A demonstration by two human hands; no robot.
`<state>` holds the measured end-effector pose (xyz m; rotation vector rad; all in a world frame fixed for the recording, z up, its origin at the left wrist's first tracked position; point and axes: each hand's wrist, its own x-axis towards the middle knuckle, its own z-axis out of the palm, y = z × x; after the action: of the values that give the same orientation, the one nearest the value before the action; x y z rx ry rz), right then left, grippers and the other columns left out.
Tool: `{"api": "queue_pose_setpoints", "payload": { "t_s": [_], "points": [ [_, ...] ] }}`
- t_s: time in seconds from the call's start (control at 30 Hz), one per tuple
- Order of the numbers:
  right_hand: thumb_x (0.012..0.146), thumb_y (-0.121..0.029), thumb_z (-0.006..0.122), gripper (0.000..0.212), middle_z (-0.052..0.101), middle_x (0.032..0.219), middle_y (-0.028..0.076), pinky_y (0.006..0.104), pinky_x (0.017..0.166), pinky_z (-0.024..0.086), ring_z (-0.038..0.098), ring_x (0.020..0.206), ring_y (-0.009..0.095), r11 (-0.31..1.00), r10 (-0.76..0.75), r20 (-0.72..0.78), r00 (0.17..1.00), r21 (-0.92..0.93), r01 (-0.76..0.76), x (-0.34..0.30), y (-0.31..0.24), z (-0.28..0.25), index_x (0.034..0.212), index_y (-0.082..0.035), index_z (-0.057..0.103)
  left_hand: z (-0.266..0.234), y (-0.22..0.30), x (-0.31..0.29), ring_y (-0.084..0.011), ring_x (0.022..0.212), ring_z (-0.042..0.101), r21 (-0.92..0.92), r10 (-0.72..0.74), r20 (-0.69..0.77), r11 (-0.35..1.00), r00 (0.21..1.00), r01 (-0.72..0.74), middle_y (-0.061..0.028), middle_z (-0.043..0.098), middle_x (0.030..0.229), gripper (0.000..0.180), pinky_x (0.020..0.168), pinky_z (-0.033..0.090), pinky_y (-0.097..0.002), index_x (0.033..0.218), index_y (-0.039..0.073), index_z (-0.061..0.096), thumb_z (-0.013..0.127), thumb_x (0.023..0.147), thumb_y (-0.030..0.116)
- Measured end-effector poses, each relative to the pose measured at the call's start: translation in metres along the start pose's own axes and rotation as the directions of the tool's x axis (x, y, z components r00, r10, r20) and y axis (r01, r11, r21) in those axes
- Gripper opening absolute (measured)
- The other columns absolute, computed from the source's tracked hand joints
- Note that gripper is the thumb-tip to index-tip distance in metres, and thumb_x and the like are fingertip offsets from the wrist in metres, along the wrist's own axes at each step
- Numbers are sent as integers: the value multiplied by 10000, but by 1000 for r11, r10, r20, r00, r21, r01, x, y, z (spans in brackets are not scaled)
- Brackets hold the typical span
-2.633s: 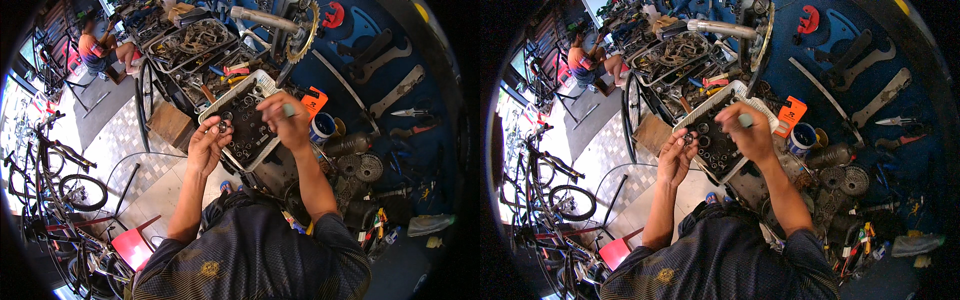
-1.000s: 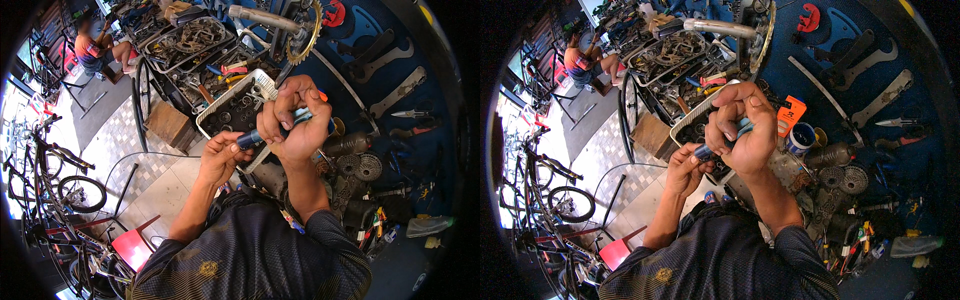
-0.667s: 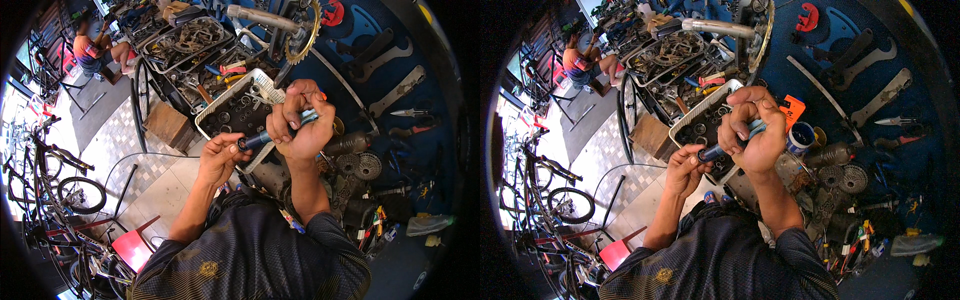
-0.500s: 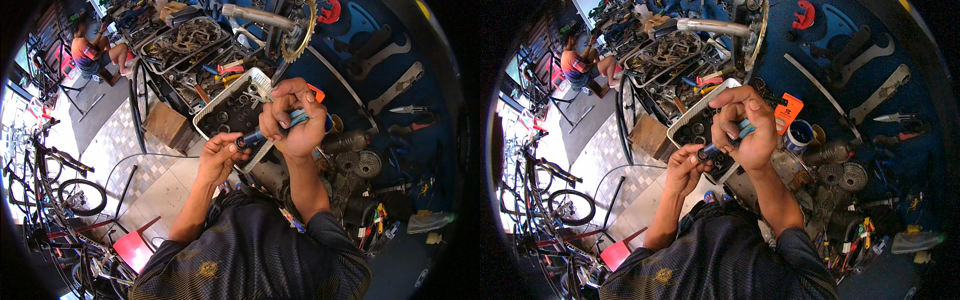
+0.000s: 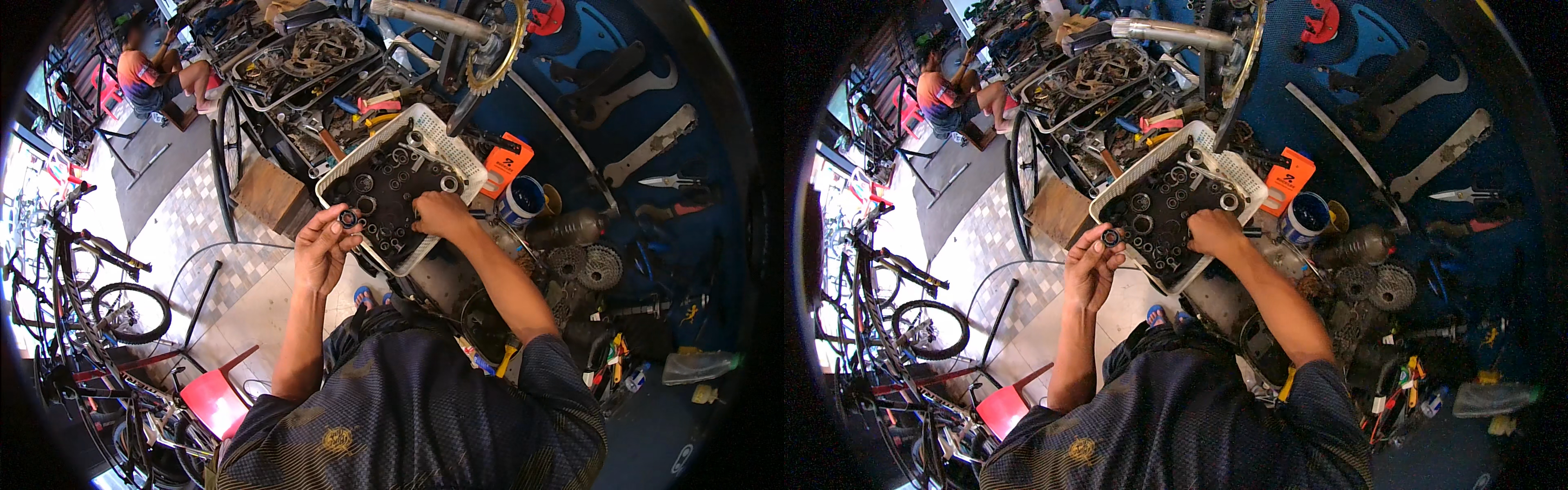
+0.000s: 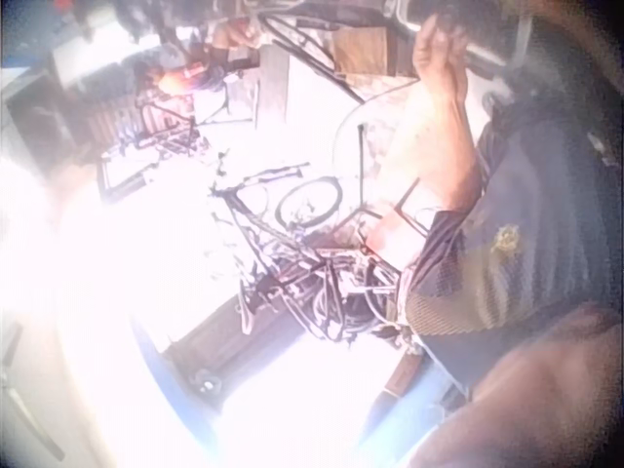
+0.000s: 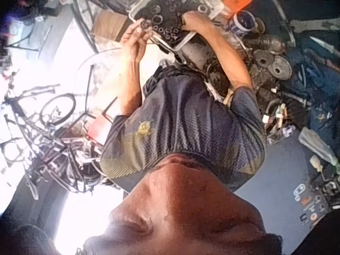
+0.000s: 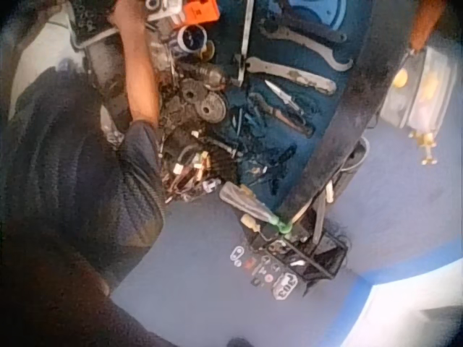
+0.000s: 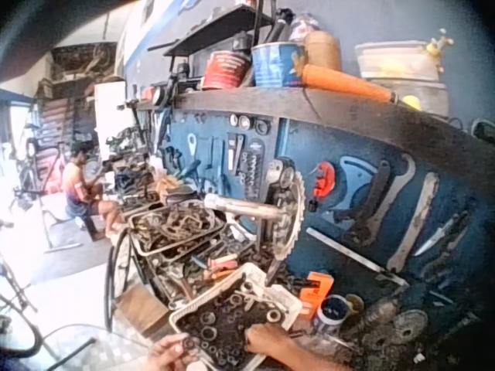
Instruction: The person assembles small bicycle components at a workbench. They repeatedly pick up a bearing, apply lubricant from a small tube, and place it into a basket. They also handle a black ring and other small parts, occasionally using a tool to apply lubricant.
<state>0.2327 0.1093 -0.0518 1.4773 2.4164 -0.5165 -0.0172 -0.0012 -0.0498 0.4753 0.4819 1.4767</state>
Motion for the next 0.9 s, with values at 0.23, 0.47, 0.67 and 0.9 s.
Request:
{"api": "queue_pose_setpoints", "payload": {
  "t_s": [0.23, 0.47, 0.67, 0.9],
  "points": [
    [840, -198, 763, 214, 755, 1044, 176, 469, 849, 592, 734, 993, 362, 997, -44, -27, 999, -58, 42, 8, -2, 18, 972, -30, 771, 4, -1, 0, -285, 1033, 731, -15, -52, 19, 999, 998, 52, -242, 686, 1223, 338, 857, 644, -357, 1336, -64, 596, 588, 1015, 41],
    [871, -272, 780, 258, 755, 920, 159, 431, 753, 567, 735, 846, 327, 908, 27, -193, 981, 416, 57, -21, -13, -34, 946, -27, 747, 11, -5, 1, -283, 1024, 733, 98, -86, -108, 991, 990, 97, -219, 701, 1195, 342, 856, 641, -358, 1334, -89, 585, 585, 1022, 52],
    [832, -272, 856, 290, 729, 819, 70, 327, 635, 498, 637, 692, 139, 516, -104, -434, 895, 746, 422, -35, -46, -56, 918, -33, 717, 20, -13, 7, -279, 980, 741, 201, -55, -150, 976, 987, 85, -193, 722, 1113, 325, 841, 638, -358, 1308, -91, 602, 601, 1015, 50],
    [834, -290, 850, 302, 717, 775, 81, 334, 576, 467, 613, 633, 139, 536, -44, -456, 889, 740, 407, -32, -66, -50, 902, -45, 688, 27, -11, 4, -243, 940, 740, 253, -3, -141, 967, 990, 39, -173, 724, 1097, 283, 825, 644, -338, 1260, -101, 631, 619, 1006, 22]
  ]
}}
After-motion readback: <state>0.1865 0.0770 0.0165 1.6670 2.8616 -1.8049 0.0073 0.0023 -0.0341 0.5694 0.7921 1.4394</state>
